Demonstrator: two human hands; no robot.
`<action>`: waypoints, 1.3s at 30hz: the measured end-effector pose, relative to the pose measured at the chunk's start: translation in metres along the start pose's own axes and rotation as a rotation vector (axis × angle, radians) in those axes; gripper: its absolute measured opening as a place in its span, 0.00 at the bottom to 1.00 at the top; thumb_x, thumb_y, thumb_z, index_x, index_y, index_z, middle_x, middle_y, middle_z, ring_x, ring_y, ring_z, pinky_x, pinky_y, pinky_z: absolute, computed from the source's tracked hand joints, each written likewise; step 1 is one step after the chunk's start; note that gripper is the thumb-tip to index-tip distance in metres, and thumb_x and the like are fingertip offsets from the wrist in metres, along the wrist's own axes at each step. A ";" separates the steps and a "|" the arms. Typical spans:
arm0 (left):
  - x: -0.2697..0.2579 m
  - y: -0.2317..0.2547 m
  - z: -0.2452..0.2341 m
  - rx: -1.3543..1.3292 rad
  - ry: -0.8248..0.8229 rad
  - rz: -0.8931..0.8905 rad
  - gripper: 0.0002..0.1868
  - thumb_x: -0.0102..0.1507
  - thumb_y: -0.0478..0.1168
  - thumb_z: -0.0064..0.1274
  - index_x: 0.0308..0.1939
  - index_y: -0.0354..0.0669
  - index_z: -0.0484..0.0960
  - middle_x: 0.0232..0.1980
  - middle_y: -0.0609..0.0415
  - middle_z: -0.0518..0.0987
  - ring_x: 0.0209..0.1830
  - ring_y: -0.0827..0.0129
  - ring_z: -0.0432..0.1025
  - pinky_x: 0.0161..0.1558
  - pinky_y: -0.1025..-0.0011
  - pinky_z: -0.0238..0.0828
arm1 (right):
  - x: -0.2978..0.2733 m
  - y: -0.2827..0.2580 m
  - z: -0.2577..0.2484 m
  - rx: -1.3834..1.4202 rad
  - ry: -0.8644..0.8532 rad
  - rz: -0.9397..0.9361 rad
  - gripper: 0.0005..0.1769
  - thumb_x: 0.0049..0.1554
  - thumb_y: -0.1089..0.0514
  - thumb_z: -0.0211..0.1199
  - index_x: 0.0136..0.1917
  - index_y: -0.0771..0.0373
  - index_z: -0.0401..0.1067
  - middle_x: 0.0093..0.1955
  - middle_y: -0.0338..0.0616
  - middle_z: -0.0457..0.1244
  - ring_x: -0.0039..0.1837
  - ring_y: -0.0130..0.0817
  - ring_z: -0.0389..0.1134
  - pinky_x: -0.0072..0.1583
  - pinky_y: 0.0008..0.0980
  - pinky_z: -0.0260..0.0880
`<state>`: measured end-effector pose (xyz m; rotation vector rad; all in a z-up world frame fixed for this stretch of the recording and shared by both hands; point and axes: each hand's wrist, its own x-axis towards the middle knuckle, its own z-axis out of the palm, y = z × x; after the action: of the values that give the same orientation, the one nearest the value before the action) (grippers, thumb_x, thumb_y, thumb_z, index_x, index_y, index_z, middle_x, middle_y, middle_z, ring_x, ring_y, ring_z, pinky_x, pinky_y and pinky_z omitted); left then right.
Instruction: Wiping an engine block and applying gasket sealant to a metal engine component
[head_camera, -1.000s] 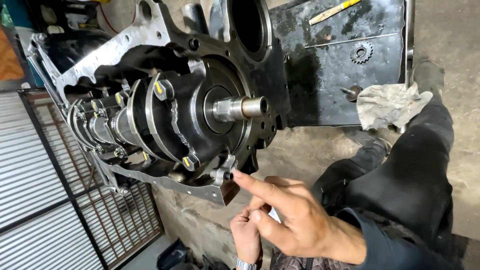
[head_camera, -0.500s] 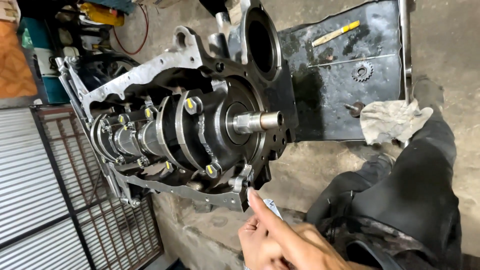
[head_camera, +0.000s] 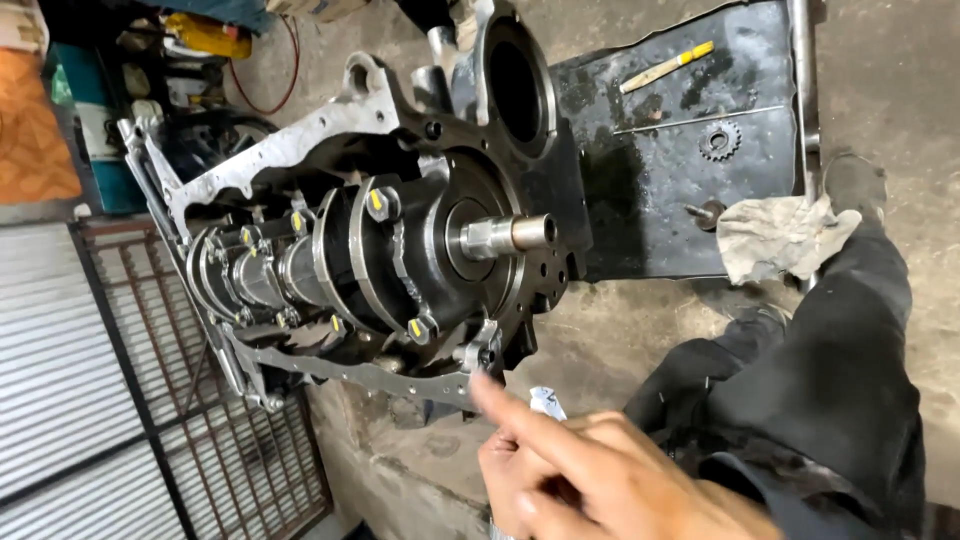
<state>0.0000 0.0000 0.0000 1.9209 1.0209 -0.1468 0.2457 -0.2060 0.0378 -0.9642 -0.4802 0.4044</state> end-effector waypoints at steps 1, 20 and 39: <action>0.031 0.020 0.015 0.006 -0.011 0.005 0.04 0.55 0.27 0.58 0.25 0.33 0.86 0.24 0.54 0.82 0.26 0.74 0.71 0.30 0.72 0.73 | -0.007 0.006 -0.002 -0.002 0.009 -0.002 0.39 0.59 0.64 0.49 0.80 0.62 0.40 0.35 0.35 0.69 0.36 0.26 0.68 0.58 0.26 0.76; 0.054 0.106 0.075 0.240 -0.019 0.265 0.07 0.56 0.37 0.65 0.37 0.40 0.91 0.25 0.61 0.84 0.23 0.85 0.69 0.27 0.81 0.72 | -0.086 0.061 -0.011 -0.919 0.194 0.159 0.19 0.56 0.57 0.59 0.61 0.56 0.76 0.25 0.34 0.59 0.28 0.33 0.61 0.36 0.35 0.65; 0.060 0.110 0.073 0.235 0.014 0.316 0.06 0.56 0.39 0.64 0.35 0.40 0.90 0.30 0.57 0.88 0.25 0.83 0.75 0.31 0.78 0.75 | -0.086 0.069 -0.034 0.522 0.278 0.628 0.29 0.57 0.51 0.60 0.62 0.78 0.74 0.19 0.35 0.50 0.23 0.22 0.50 0.29 0.24 0.44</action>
<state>0.1376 -0.0456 0.0037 2.2741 0.7205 -0.0745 0.1863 -0.2390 -0.0552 -0.6248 0.1980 0.8953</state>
